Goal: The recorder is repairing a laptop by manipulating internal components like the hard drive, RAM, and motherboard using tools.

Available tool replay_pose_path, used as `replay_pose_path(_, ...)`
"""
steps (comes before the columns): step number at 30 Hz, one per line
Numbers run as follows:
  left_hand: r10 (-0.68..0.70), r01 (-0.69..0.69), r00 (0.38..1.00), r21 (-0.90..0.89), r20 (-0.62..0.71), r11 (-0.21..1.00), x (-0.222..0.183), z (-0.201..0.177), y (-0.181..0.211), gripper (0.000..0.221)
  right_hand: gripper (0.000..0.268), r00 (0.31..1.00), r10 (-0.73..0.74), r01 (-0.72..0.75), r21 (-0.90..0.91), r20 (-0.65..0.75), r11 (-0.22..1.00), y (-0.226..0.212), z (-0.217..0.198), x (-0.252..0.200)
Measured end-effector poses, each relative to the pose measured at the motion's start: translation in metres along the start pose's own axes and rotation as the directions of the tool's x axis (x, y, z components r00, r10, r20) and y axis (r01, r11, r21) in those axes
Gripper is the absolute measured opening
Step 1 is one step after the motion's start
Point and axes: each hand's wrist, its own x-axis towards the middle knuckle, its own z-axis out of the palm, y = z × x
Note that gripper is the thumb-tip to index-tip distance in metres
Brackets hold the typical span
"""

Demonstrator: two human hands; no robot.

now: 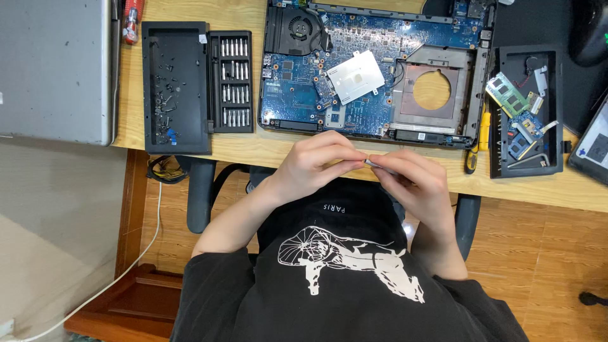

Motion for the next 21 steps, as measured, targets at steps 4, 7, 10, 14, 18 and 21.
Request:
replay_pose_path(4,0.018,-0.018,1.0,0.039,0.009,0.999,0.0,-0.001,0.002,0.015,0.024,0.997,-0.069,0.07,-0.033,0.024,0.997,0.002,-0.003,0.003)
replay_pose_path(7,0.052,-0.052,0.999,0.073,0.005,0.996,-0.002,0.001,0.002,0.016,0.024,0.986,-0.165,0.167,-0.063,0.035,0.984,0.003,-0.006,0.003)
replay_pose_path(10,0.034,-0.033,0.999,0.087,-0.007,0.996,-0.002,0.0,0.003,0.015,0.022,0.992,-0.113,0.118,-0.108,0.049,0.987,0.003,-0.006,0.003)
replay_pose_path(14,0.091,-0.092,0.996,0.112,0.02,0.989,-0.001,0.001,0.002,0.016,0.022,0.989,-0.129,0.136,-0.114,0.067,0.984,0.008,-0.005,0.003)
replay_pose_path(18,0.159,-0.162,0.987,0.162,0.032,0.973,-0.001,0.001,0.006,0.018,0.024,0.991,-0.091,0.104,-0.141,0.096,0.985,0.013,-0.006,0.0)
replay_pose_path(21,0.12,-0.121,0.993,0.144,0.019,0.982,-0.004,-0.002,0.0,0.015,0.025,0.991,-0.068,0.079,-0.1,0.116,0.992,0.014,-0.008,0.002)
